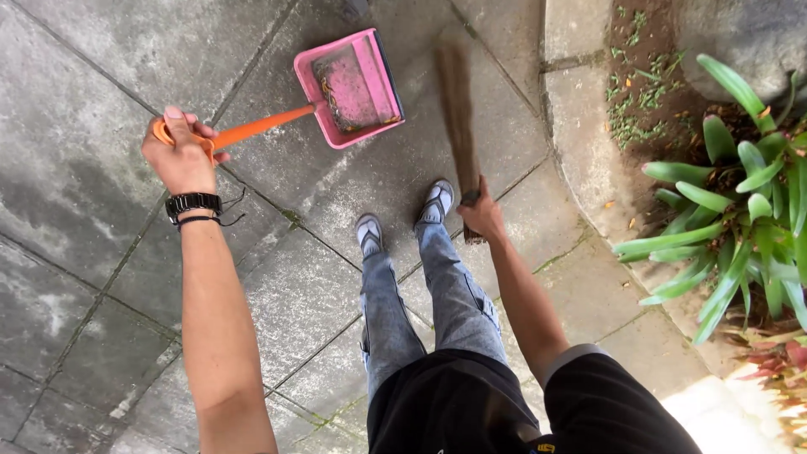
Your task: Sweeping an outdoor concrete area to collect leaves and debris into a dustpan.
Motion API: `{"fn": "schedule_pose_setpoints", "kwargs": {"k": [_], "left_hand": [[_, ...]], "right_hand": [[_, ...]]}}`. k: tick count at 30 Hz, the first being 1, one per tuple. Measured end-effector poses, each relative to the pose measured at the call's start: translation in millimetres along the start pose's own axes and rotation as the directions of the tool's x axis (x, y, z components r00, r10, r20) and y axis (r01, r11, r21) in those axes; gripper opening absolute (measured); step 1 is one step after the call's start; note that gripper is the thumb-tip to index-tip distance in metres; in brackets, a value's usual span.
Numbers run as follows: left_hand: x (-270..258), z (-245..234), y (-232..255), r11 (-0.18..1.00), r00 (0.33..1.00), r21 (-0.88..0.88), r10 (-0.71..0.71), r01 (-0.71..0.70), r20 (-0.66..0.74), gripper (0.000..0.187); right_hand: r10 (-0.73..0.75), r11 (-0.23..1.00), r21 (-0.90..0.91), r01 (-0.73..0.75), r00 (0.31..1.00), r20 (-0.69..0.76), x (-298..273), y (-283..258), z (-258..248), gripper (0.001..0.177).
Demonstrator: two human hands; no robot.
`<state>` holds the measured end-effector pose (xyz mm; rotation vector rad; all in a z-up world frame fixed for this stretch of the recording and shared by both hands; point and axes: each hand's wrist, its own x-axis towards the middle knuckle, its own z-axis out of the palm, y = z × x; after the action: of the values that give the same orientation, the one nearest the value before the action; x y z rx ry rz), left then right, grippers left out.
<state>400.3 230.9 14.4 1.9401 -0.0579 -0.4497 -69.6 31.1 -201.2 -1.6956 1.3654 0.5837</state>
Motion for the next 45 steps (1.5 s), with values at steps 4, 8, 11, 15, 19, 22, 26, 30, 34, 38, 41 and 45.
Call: {"fn": "schedule_pose_setpoints", "kwargs": {"k": [4,8,11,15,19,22,26,30,34,38,41,45], "left_hand": [[2.0,-6.6,-5.9,1.0,0.997,-0.024,-0.008,0.01,0.075,0.027],[10.6,-0.7,-8.5,0.999,0.99,-0.034,-0.027,0.032,0.138,0.02],[21.1,-2.5,-22.5,0.996,0.974,-0.03,-0.077,0.085,0.214,0.014],[-2.9,8.0,-14.4,0.977,0.893,-0.088,-0.139,0.194,0.428,0.013],[-8.9,19.6,-37.3,0.945,0.87,-0.218,-0.113,0.243,0.481,0.023],[-34.7,35.0,-16.8,0.943,0.875,-0.194,-0.157,0.271,0.458,0.018],[-63.9,59.3,21.9,0.974,0.785,-0.131,-0.065,0.183,0.617,0.017],[-85.4,104.2,77.1,0.989,0.676,-0.08,-0.027,0.126,0.736,0.015],[-119.2,163.3,109.5,0.996,0.59,-0.064,0.013,0.064,0.807,0.018],[-168.5,229.1,123.4,0.997,0.527,-0.044,0.002,0.068,0.85,0.021],[-197.4,281.2,121.1,0.998,0.482,-0.03,0.0,0.054,0.876,0.022],[-228.7,358.7,115.7,0.998,0.41,-0.036,0.057,-0.058,0.91,0.02]], "right_hand": [[0.118,0.987,0.116,-0.112,0.992,-0.048,37.9,26.1,61.3,0.103],[0.133,0.97,0.201,-0.137,0.991,0.032,1.5,-9.4,83.8,0.099],[0.131,0.945,0.299,-0.133,0.991,0.029,-53.2,-33.2,96.9,0.097],[0.204,0.861,0.472,-0.187,0.979,0.015,-112.6,-27.3,108.6,0.082],[0.278,0.657,0.714,-0.242,0.958,0.069,-162.8,-12.7,100.7,0.068],[0.272,0.379,0.904,-0.199,0.957,0.097,-205.4,3.7,90.9,0.056],[0.346,0.173,0.974,-0.149,0.935,0.081,-263.1,36.2,81.2,0.044],[0.439,0.125,0.987,-0.097,0.898,0.033,-306.2,76.5,75.5,0.039],[0.49,0.056,0.998,-0.026,0.871,-0.005,-342.0,103.6,74.7,0.036],[0.545,-0.047,0.998,0.046,0.838,-0.013,-345.8,133.1,72.7,0.035],[0.555,-0.112,0.991,0.07,0.832,0.004,-340.5,148.1,62.6,0.036],[0.551,-0.17,0.984,0.054,0.833,0.05,-316.7,171.9,44.0,0.037]]}}
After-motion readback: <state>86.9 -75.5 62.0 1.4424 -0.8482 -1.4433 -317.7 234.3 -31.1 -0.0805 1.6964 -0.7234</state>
